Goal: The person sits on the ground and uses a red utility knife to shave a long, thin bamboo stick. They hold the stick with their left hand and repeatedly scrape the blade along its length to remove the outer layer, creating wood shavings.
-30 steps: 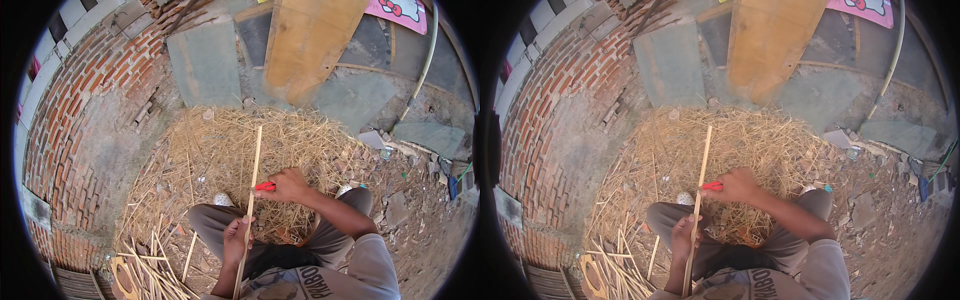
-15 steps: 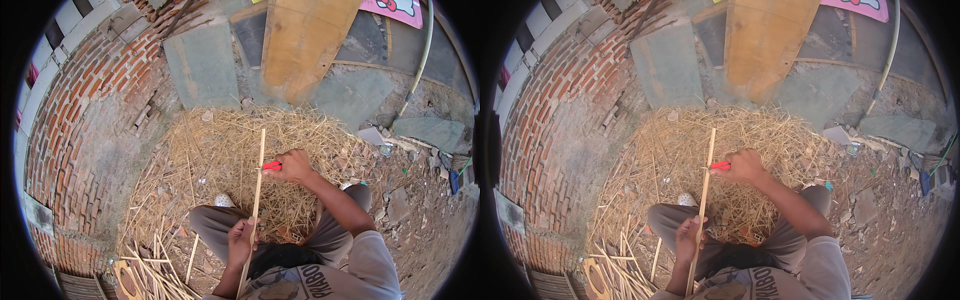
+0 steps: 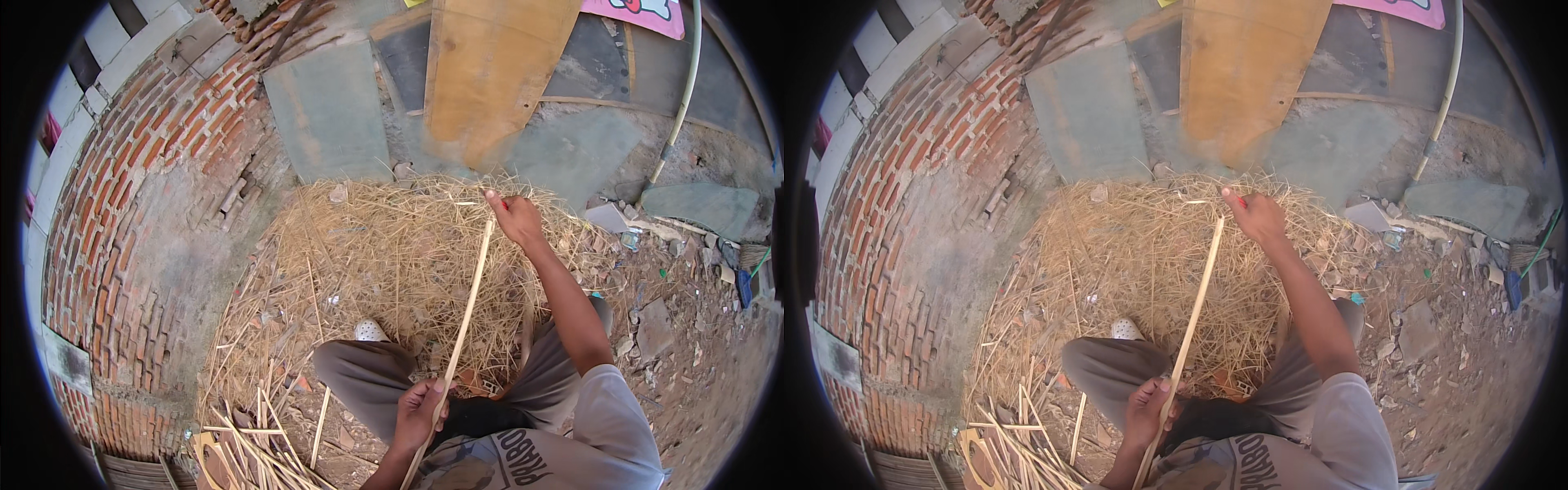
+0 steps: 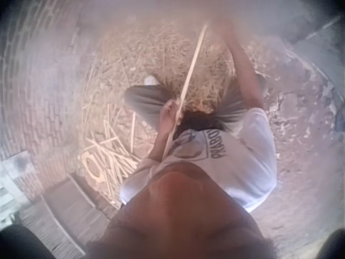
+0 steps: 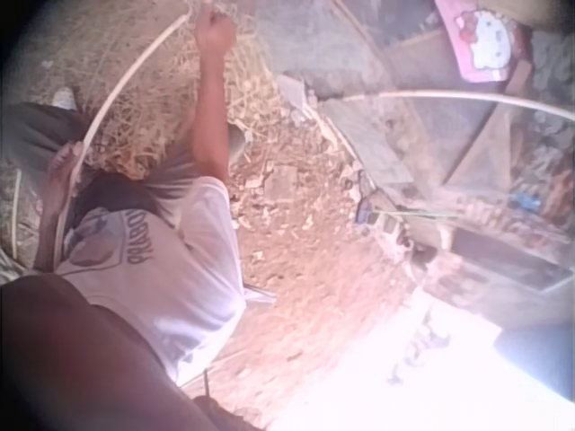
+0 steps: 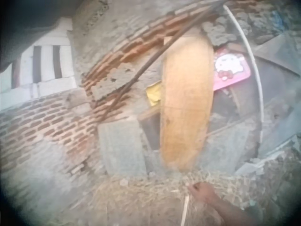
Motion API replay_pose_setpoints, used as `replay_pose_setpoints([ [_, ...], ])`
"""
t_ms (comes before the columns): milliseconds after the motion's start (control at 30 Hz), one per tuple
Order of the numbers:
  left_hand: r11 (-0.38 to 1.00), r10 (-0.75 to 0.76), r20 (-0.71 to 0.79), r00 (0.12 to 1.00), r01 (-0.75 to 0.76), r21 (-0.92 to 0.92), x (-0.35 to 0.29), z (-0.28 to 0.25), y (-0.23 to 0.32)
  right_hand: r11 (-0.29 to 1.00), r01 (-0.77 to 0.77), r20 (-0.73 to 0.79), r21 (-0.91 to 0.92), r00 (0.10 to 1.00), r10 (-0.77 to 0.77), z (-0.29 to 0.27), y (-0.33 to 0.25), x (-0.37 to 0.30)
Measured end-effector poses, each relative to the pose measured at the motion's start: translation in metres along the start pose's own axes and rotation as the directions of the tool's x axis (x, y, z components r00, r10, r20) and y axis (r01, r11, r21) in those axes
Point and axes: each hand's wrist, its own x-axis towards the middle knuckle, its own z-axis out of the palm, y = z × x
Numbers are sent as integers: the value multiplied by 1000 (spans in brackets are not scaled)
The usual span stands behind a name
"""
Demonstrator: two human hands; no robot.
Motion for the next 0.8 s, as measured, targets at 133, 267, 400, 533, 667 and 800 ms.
replay_pose_setpoints([
  [133,991,85,-67,994,-91,-95,17,-15,6,932,361,91,21,928,-361,18,-29,-60],
  [267,973,165,-102,981,-179,-146,24,-21,14,776,625,207,-88,773,-599,26,-56,-113],
  [400,969,160,-134,978,-182,-168,25,-22,20,710,704,193,-31,701,-686,27,-64,-122],
  [533,971,162,-146,976,-184,-150,27,-24,19,693,720,216,-14,679,-701,27,-67,-129],
  [667,965,178,-179,968,-207,-158,32,-26,21,703,710,135,-34,700,-701,30,-63,-125],
  [800,974,137,-199,970,-168,-151,35,-28,22,715,699,176,-23,707,-685,29,-65,-127],
])
